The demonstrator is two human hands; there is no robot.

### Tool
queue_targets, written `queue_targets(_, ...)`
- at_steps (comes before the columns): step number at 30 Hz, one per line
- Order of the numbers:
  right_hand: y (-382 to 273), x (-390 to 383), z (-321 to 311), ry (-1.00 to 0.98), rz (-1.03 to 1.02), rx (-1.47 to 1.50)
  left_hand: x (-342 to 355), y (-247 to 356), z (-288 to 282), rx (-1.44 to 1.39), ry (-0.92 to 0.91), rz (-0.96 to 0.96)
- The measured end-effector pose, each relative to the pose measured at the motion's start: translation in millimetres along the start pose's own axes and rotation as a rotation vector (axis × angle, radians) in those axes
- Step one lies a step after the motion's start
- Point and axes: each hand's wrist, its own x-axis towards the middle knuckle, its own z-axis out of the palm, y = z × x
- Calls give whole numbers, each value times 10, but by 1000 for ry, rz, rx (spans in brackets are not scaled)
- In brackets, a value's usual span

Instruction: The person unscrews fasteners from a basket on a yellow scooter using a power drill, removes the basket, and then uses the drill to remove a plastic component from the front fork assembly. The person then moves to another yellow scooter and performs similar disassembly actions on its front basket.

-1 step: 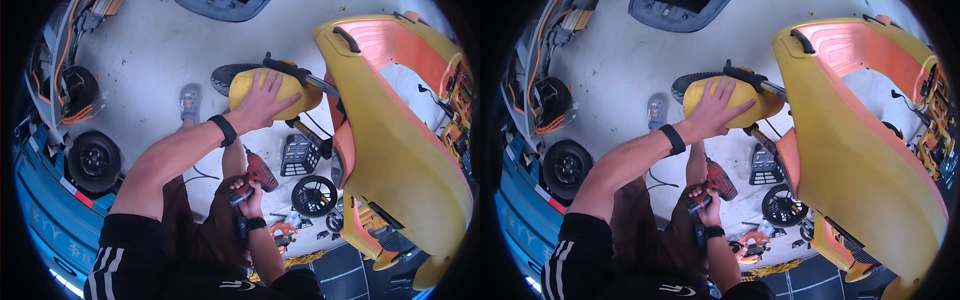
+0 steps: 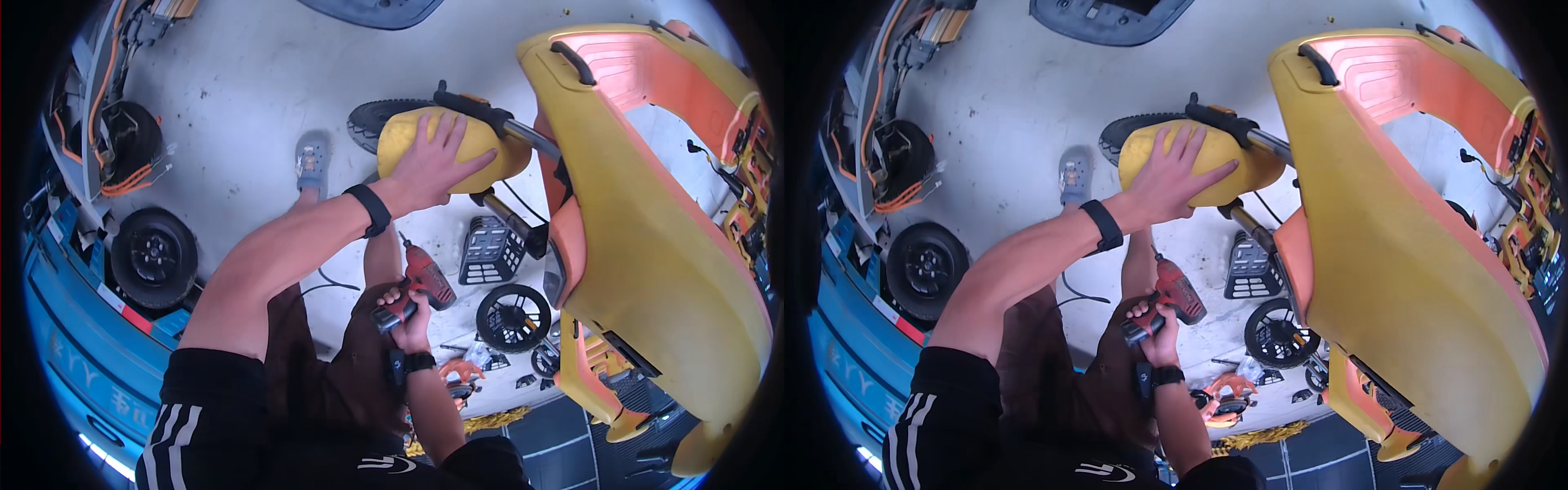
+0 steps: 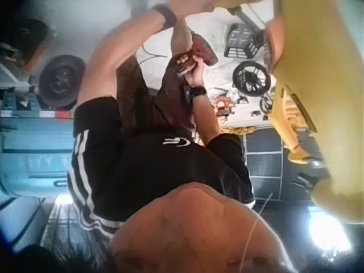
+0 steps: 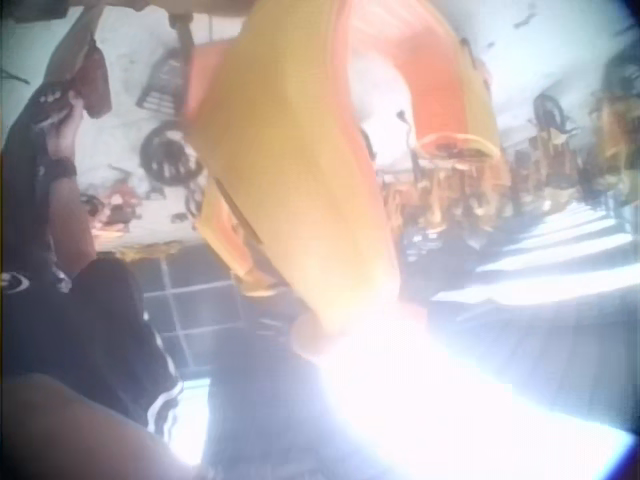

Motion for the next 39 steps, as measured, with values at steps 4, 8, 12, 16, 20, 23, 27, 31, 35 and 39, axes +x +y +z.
queue_targets(4, -27, 33, -15, -10, 30, 72, -2, -281, 45, -75, 58, 93)
queue_targets(8, -66, 52, -51, -21, 10, 46, -59, -69, 28, -71, -20, -8)
queue_targets(12, -131, 81, -86, -56, 14, 113, -10, 28, -21, -10, -41, -18)
queue_targets(16, -134, 86, 41, -39, 29, 46, 38, -290, -4, -67, 56, 77)
queue_targets(20, -131, 66, -15, -30, 50, 64, -172, -290, -31, -259, 225, -90)
queue_targets(23, -104, 80, -59, -58, 47, 88, -245, -722, 103, -432, 221, -825)
queue_targets(27, -102, 109, -91, -60, 51, 106, -194, -750, 100, -263, 139, -922)
queue_targets(31, -140, 101, -101, -36, 33, 129, -208, -507, -171, -980, 110, -1155)
queue_targets(35, -128, 49, -83, -66, 46, 135, -268, -456, -205, -1110, 205, -1250)
queue_targets(39, -117, 107, -112, -73, 43, 160, -81, -321, -125, -1273, 359, -1405)
